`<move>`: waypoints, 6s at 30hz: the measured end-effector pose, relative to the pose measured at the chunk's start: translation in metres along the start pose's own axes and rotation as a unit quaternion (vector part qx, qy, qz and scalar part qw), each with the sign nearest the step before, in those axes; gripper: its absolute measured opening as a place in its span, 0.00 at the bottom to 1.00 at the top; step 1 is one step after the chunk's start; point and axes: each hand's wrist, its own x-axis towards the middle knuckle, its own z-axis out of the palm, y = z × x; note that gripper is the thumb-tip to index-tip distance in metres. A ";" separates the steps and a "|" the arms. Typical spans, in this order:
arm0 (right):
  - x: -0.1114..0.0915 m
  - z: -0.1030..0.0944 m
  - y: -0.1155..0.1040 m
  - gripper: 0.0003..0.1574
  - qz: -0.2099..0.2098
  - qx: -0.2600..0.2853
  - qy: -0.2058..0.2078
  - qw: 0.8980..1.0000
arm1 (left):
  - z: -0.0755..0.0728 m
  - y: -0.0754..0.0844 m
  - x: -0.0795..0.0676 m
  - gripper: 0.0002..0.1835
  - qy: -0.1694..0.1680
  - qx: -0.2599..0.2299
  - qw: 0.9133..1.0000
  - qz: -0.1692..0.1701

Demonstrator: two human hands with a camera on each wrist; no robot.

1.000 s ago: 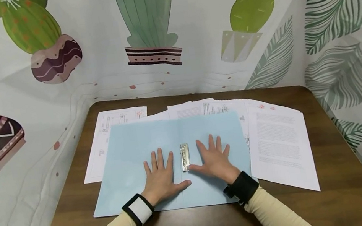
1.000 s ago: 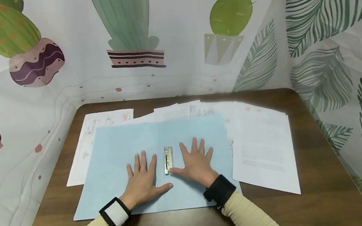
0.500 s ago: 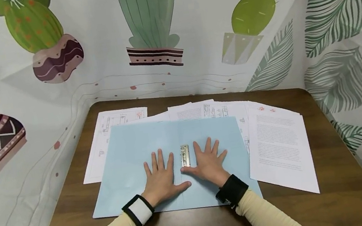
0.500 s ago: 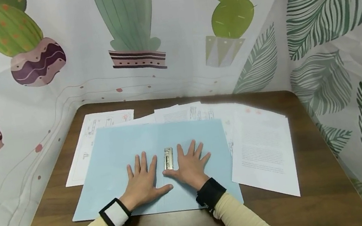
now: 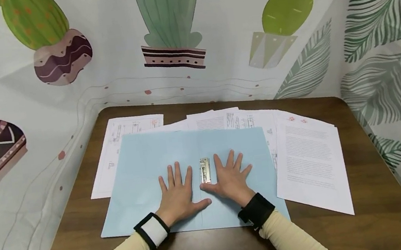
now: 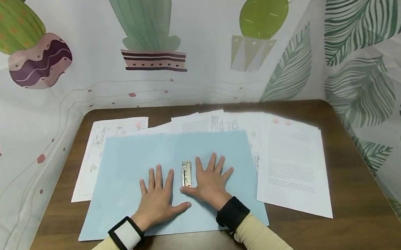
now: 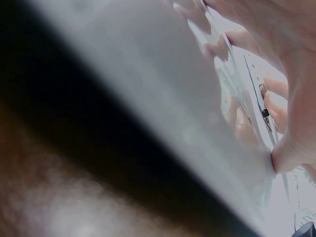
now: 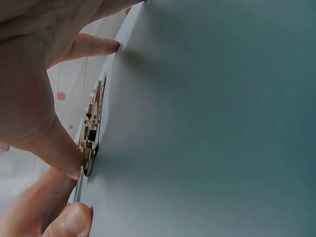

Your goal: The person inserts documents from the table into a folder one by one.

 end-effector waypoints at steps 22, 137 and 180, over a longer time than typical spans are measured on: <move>-0.007 0.002 -0.002 0.53 -0.044 0.029 0.036 0.998 | -0.002 0.002 -0.003 0.63 -0.002 -0.001 1.000 -0.003; -0.022 -0.069 0.124 0.61 -0.197 -0.081 0.181 0.960 | 0.008 0.005 0.012 0.65 -0.008 -0.066 0.997 -0.027; -0.050 -0.116 0.280 0.45 0.092 0.068 0.176 0.978 | 0.003 -0.014 0.022 0.66 0.011 -0.073 0.997 0.013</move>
